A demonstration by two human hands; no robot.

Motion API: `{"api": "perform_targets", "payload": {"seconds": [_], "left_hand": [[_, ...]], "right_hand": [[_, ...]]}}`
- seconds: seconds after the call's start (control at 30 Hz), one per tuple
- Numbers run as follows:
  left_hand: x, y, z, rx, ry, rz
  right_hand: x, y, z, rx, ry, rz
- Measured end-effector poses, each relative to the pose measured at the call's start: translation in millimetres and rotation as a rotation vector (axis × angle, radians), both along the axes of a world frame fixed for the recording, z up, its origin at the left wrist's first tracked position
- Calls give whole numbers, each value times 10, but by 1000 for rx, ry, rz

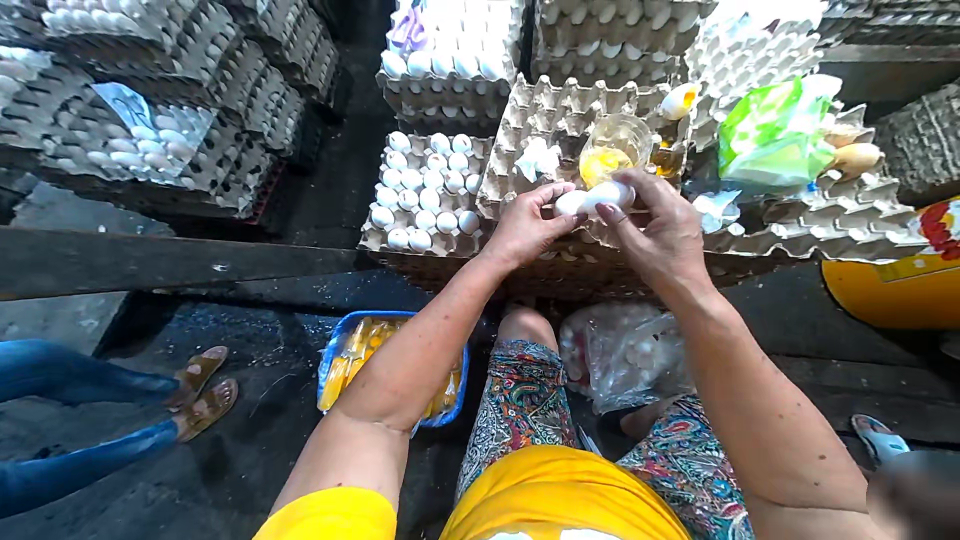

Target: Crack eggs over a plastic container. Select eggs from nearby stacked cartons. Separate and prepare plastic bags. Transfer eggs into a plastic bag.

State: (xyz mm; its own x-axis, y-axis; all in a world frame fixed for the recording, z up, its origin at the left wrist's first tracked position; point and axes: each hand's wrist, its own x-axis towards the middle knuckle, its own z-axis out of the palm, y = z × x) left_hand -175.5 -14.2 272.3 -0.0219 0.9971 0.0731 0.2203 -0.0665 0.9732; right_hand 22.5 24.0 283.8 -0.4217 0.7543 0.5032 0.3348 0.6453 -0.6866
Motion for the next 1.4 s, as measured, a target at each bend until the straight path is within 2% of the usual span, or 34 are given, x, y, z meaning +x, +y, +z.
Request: {"api": "perform_targets", "payload": {"seconds": [0.13,0.27,0.4,0.5,0.57,0.63,0.73,0.8,0.87,1.1,1.4], "left_hand": [[-27,-21,23,3,-43,11],[-55,-19,113,4,-111,-13],[-82,-10,238,-3,-215,-45],[-96,14,351,2,-213,-70],[-99,48,432,-5,-188,-89],[-99,121,493,5,-164,-116],[-65,249,610,13,-116,-176],[-17,334,709,15,-86,-213],[34,406,799,17,-57,-245],[99,587,938,-12,-7,-281],[28,777,1072,0,377,-268]], "right_hand": [[149,82,17,-60,23,-130],[162,208,-184,25,-219,-258],[97,333,-420,55,-414,-251],[134,342,-316,-43,-454,-186],[225,312,-112,-87,-386,-186],[299,270,119,-86,-197,-170],[316,294,468,-314,0,27],[282,384,622,-497,42,132],[244,457,723,-557,42,179],[237,653,778,-548,55,225],[148,848,680,-385,-70,165]]}}
